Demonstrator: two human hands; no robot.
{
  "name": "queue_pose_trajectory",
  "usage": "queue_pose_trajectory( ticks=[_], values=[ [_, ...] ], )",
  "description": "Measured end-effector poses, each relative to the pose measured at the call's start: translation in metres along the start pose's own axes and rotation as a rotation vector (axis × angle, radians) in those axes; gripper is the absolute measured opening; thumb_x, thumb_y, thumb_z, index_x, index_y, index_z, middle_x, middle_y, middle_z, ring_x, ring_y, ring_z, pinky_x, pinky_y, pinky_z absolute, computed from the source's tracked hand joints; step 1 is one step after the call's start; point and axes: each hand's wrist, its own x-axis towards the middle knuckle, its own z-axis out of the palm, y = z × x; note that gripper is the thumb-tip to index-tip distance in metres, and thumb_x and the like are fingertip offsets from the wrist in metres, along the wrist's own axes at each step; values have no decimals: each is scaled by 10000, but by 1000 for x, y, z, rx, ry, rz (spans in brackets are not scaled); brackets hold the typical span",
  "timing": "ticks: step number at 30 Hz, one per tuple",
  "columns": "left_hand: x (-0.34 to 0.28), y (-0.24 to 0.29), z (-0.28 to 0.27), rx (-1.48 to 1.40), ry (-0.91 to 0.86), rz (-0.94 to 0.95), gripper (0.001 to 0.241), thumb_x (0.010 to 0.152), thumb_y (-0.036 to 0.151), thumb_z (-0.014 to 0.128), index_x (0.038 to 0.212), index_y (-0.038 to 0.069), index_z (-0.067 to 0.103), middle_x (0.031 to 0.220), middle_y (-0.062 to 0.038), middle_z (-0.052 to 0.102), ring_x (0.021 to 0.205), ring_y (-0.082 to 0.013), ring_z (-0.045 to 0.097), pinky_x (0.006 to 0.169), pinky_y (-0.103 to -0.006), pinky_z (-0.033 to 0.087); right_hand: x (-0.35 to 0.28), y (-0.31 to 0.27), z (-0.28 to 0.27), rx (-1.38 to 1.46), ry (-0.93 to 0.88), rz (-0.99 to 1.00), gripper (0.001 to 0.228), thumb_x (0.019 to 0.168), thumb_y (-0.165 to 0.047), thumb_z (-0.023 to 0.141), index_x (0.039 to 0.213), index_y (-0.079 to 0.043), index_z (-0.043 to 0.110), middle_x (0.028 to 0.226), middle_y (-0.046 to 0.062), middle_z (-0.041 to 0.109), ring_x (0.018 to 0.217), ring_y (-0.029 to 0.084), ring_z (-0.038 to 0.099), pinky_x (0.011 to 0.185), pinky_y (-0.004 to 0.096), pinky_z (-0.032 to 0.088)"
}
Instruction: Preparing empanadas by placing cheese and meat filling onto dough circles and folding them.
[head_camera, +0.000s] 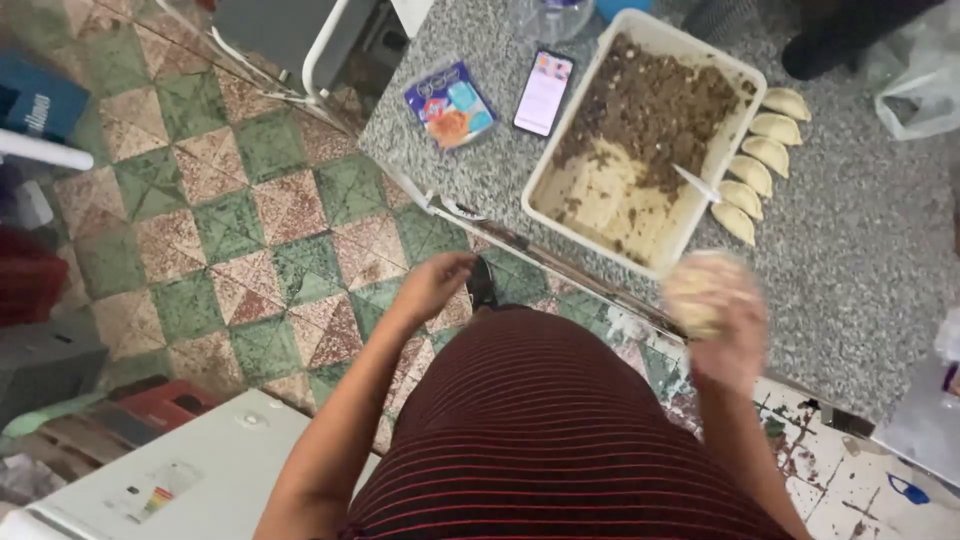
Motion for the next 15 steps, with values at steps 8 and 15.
queue_pose_trajectory(
  ticks=[8,15],
  values=[
    [219,-1,-35,470,115,528,323,965,125,537,1261,26,618,1274,-251,632,1086,-444,629,840,-571,515,100,95,-88,208,1038,343,467,764,-75,615,1229,-53,601,1204,179,727,1010,328,803,772,468,780],
    [349,39,-4,819,57,387,661,955,189,623,1551,199,338,1561,-230,345,1321,-443,471,941,-578,499,66,67,-104,-542,491,473,594,1093,-435,410,1621,-184,306,1655,119,330,1478,330,384,1112,436,336]
  ],
)
